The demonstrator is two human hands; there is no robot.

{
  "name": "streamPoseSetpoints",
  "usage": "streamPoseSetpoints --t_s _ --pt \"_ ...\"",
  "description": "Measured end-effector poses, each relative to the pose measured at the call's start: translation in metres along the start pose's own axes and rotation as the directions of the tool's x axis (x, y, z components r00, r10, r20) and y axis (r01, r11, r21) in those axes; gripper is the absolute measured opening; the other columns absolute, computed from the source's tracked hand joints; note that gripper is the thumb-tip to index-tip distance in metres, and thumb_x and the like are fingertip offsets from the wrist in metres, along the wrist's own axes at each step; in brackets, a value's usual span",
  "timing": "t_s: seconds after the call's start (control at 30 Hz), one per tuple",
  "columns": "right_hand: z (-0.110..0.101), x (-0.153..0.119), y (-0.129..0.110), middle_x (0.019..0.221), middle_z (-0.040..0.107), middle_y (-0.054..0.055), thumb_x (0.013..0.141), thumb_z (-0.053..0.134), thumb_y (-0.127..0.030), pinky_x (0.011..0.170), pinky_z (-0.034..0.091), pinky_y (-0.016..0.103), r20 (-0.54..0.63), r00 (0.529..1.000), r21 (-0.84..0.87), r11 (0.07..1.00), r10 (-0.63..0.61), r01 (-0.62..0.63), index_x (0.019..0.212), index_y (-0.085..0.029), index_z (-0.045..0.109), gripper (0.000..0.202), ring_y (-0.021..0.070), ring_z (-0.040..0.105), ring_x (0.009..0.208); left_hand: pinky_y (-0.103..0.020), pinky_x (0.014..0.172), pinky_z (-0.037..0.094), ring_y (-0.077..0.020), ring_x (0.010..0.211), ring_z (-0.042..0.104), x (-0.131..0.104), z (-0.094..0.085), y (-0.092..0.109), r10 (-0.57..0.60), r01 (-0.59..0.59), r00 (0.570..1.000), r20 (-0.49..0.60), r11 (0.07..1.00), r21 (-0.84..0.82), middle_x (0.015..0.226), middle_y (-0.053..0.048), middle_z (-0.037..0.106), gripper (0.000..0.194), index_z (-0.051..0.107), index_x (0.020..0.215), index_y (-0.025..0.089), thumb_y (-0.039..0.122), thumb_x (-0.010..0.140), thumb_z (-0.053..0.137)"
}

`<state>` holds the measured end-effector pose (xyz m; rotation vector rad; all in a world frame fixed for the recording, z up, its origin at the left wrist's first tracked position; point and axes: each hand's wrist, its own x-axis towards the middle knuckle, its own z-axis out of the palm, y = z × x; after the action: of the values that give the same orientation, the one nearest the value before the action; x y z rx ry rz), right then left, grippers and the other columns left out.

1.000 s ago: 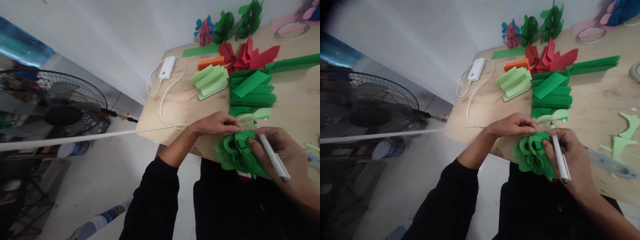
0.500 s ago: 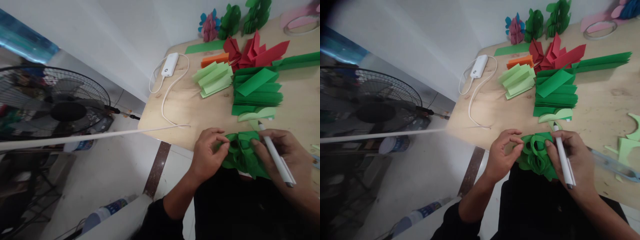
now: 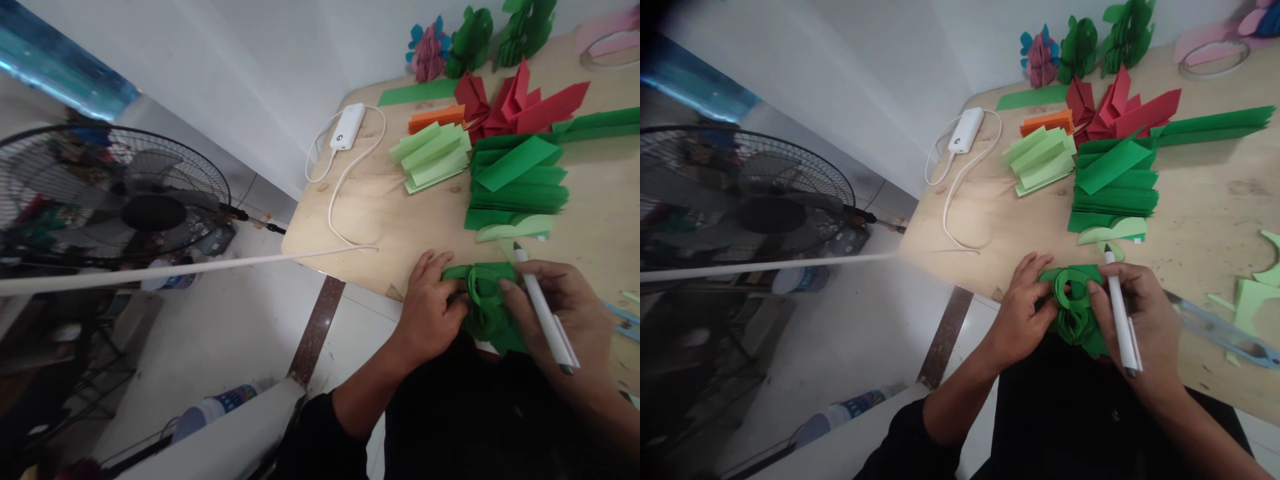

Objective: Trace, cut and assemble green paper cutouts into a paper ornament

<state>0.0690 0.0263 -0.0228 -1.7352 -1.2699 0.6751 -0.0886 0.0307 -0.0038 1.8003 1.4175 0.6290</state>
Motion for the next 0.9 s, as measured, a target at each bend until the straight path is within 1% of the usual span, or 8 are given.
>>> streamPoseSetpoints --t_s 0.13,0.3,0.43,0.57,0.63,0.77,0.83,0.9 --pt "0.0 0.0 0.002 0.07 0.059 -0.002 0.065 0.066 -0.047 0.047 0.043 0.026 -0.014 1.0 -0.013 1.0 -0.005 0.005 0.087 -0.027 0.06 0.03 0.0117 0.052 0.055 -0.045 0.115 0.027 -0.0241 0.138 0.031 0.003 0.001 0.001 -0.035 0.035 0.999 0.003 0.998 -0.044 0.139 -0.011 0.049 0.018 0.071 0.093 0.017 0.019 0.083 0.057" --pt "0.0 -0.001 0.002 0.07 0.061 -0.002 0.065 0.067 -0.046 0.05 0.045 0.027 -0.01 1.0 -0.004 1.0 -0.001 0.001 0.087 -0.027 0.06 0.03 0.0128 0.056 0.057 -0.046 0.115 0.028 -0.0231 0.134 0.037 0.003 0.003 0.001 -0.058 0.057 0.998 -0.016 0.995 -0.081 0.134 -0.008 0.054 0.015 0.071 0.088 0.02 0.016 0.082 0.058" --pt "-0.002 -0.003 0.002 0.071 0.061 -0.002 0.065 0.066 -0.046 0.051 0.045 0.027 -0.003 1.0 -0.002 1.0 -0.007 0.007 0.087 -0.026 0.06 0.03 0.0133 0.057 0.058 -0.046 0.113 0.031 -0.023 0.132 0.04 0.003 0.006 0.002 -0.073 0.068 0.996 -0.054 0.992 -0.102 0.131 -0.008 0.056 0.012 0.071 0.083 0.021 0.02 0.082 0.059" --pt "-0.003 -0.005 0.002 0.072 0.062 -0.001 0.066 0.066 -0.047 0.052 0.045 0.028 -0.006 1.0 -0.013 1.0 -0.027 0.027 0.087 -0.026 0.06 0.031 0.0139 0.057 0.059 -0.045 0.111 0.034 -0.0235 0.127 0.045 0.001 0.008 0.003 -0.079 0.065 0.991 -0.112 0.99 -0.124 0.126 -0.009 0.06 0.015 0.072 0.079 0.02 0.029 0.083 0.06" --pt "-0.003 -0.005 0.002 0.072 0.062 -0.001 0.066 0.065 -0.048 0.052 0.046 0.029 -0.002 0.999 -0.03 0.999 -0.04 0.04 0.088 -0.025 0.06 0.032 0.0145 0.057 0.059 -0.045 0.111 0.034 -0.0245 0.126 0.046 0.0 0.007 0.005 -0.076 0.063 0.99 -0.118 0.992 -0.107 0.127 -0.01 0.06 0.018 0.072 0.08 0.019 0.032 0.083 0.06" --pt "-0.003 -0.007 -0.001 0.069 0.061 -0.001 0.066 0.065 -0.049 0.052 0.044 0.03 -0.002 0.998 -0.093 0.993 -0.069 0.068 0.086 -0.024 0.061 0.032 0.0149 0.056 0.057 -0.048 0.112 0.031 -0.0256 0.128 0.044 -0.004 0.005 0.011 -0.066 0.061 0.995 -0.079 0.996 -0.058 0.131 -0.012 0.056 0.022 0.073 0.086 0.019 0.032 0.086 0.056" --pt "-0.004 -0.007 -0.002 0.068 0.061 -0.001 0.066 0.065 -0.049 0.051 0.043 0.03 -0.007 0.997 -0.118 0.99 -0.082 0.08 0.085 -0.024 0.061 0.031 0.0149 0.056 0.056 -0.048 0.112 0.03 -0.0251 0.129 0.044 -0.005 0.004 0.012 -0.066 0.062 0.995 -0.072 0.996 -0.06 0.132 -0.013 0.055 0.022 0.073 0.089 0.018 0.031 0.086 0.055" --pt "-0.006 -0.008 -0.003 0.069 0.061 -0.001 0.067 0.064 -0.049 0.051 0.042 0.029 -0.018 0.995 -0.138 0.986 -0.095 0.092 0.085 -0.024 0.061 0.031 0.0151 0.056 0.057 -0.047 0.112 0.031 -0.0244 0.128 0.045 -0.006 0.005 0.012 -0.071 0.063 0.994 -0.088 0.994 -0.09 0.131 -0.012 0.057 0.021 0.073 0.088 0.018 0.03 0.086 0.056"
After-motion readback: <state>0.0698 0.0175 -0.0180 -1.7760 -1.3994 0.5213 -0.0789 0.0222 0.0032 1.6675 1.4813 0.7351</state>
